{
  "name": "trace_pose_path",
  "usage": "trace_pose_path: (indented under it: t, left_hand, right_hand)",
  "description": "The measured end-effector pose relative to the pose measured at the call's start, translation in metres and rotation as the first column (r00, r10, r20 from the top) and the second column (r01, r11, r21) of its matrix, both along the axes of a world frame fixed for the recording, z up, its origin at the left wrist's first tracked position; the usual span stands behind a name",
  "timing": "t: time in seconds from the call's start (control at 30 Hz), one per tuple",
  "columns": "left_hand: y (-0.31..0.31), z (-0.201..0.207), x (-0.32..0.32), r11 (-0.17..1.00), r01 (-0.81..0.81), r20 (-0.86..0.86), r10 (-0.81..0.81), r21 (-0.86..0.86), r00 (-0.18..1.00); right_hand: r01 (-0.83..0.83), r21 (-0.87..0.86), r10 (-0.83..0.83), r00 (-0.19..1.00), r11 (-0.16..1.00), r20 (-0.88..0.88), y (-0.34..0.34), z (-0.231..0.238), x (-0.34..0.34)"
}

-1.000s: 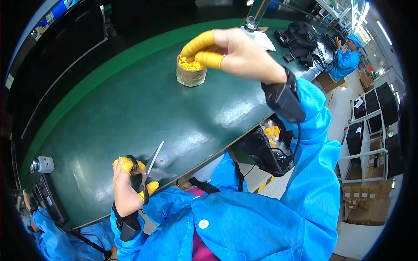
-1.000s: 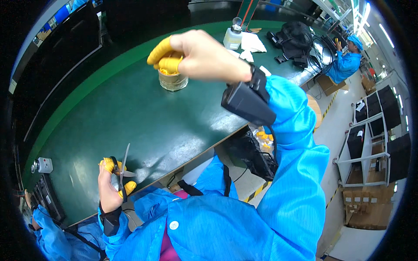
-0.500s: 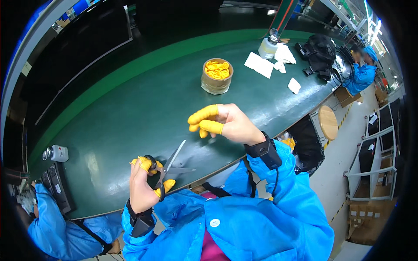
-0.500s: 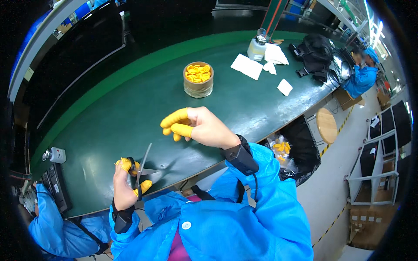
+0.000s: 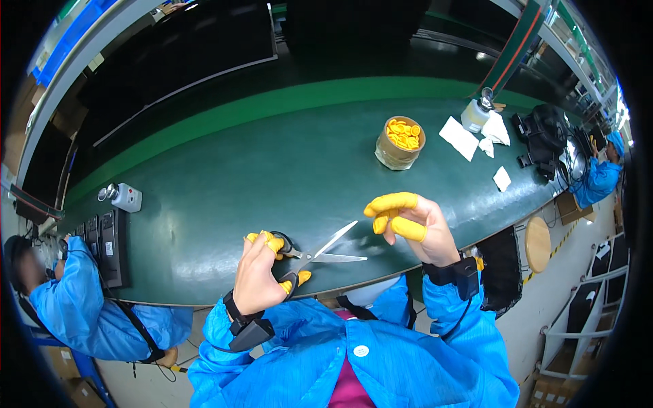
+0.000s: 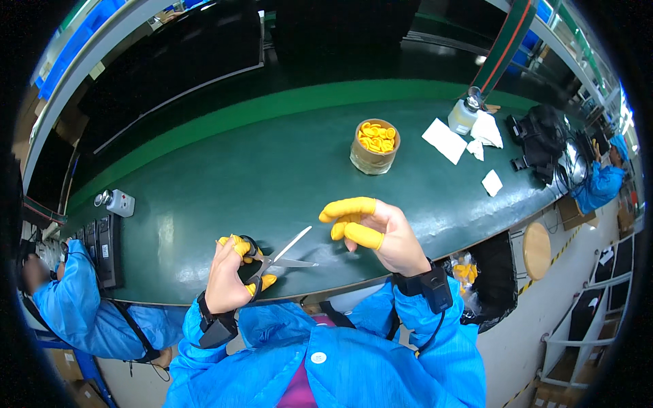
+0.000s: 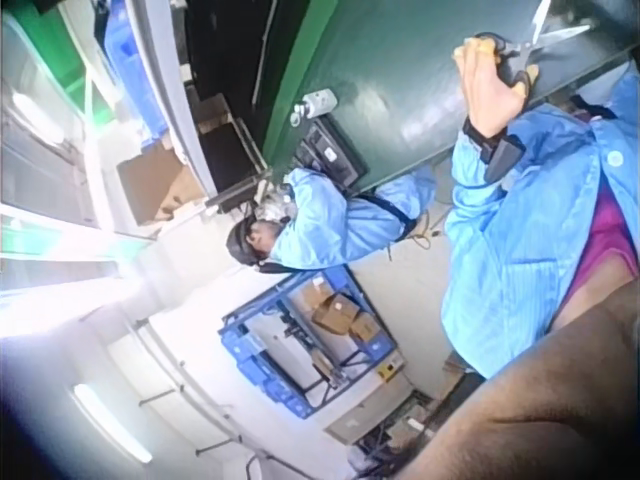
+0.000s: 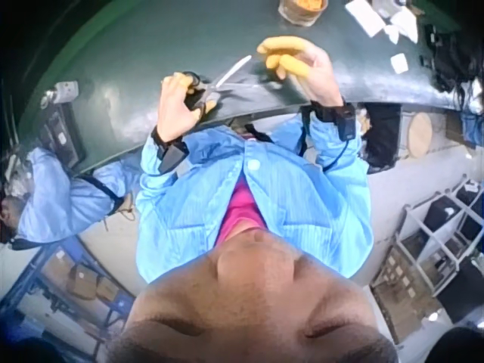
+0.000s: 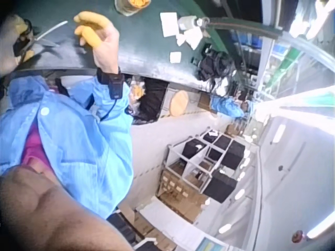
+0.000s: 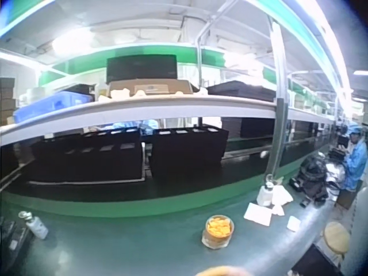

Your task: The recorder prepares yellow finger cots and then uses scissors to adjust components for mobile phone assembly.

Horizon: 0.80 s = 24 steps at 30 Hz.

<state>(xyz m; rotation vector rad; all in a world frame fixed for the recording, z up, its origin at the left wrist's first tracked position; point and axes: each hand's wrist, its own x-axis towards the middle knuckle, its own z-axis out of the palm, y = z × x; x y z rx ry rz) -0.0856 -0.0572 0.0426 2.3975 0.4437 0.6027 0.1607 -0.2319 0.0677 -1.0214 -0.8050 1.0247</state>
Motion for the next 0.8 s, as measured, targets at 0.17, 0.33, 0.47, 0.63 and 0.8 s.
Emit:
trace_pose_path:
  t: [0.17,0.33,0.47,0.63,0.8]
  left_hand:
    - [-0.002,0.002,0.0,1.0,0.001,-0.002,-0.001,-0.003,1.0]
    - [-0.005,-0.002,0.002,0.992,0.122,-0.016,-0.121,0.017,0.992]
    - [-0.01,-0.003,0.003,0.99,0.133,-0.116,-0.127,0.047,0.985]
    - [-0.01,0.001,0.005,0.99,0.126,-0.135,-0.117,0.058,0.984]
    - [-0.011,0.0,0.004,0.991,0.122,-0.127,-0.115,0.049,0.985]
  right_hand:
    - [-0.022,0.002,0.022,0.999,1.0,-0.039,0.005,-0.013,-0.001]
    - [-0.05,-0.114,0.041,0.996,0.992,-0.08,0.012,-0.019,-0.007]
    - [-0.115,-0.107,0.109,0.992,0.988,-0.06,0.019,-0.019,-0.013]
    - [-0.134,-0.13,0.131,0.991,0.982,-0.032,0.024,-0.02,-0.015]
    - [-0.149,-0.145,0.146,0.989,0.978,-0.028,0.024,-0.019,-0.014]
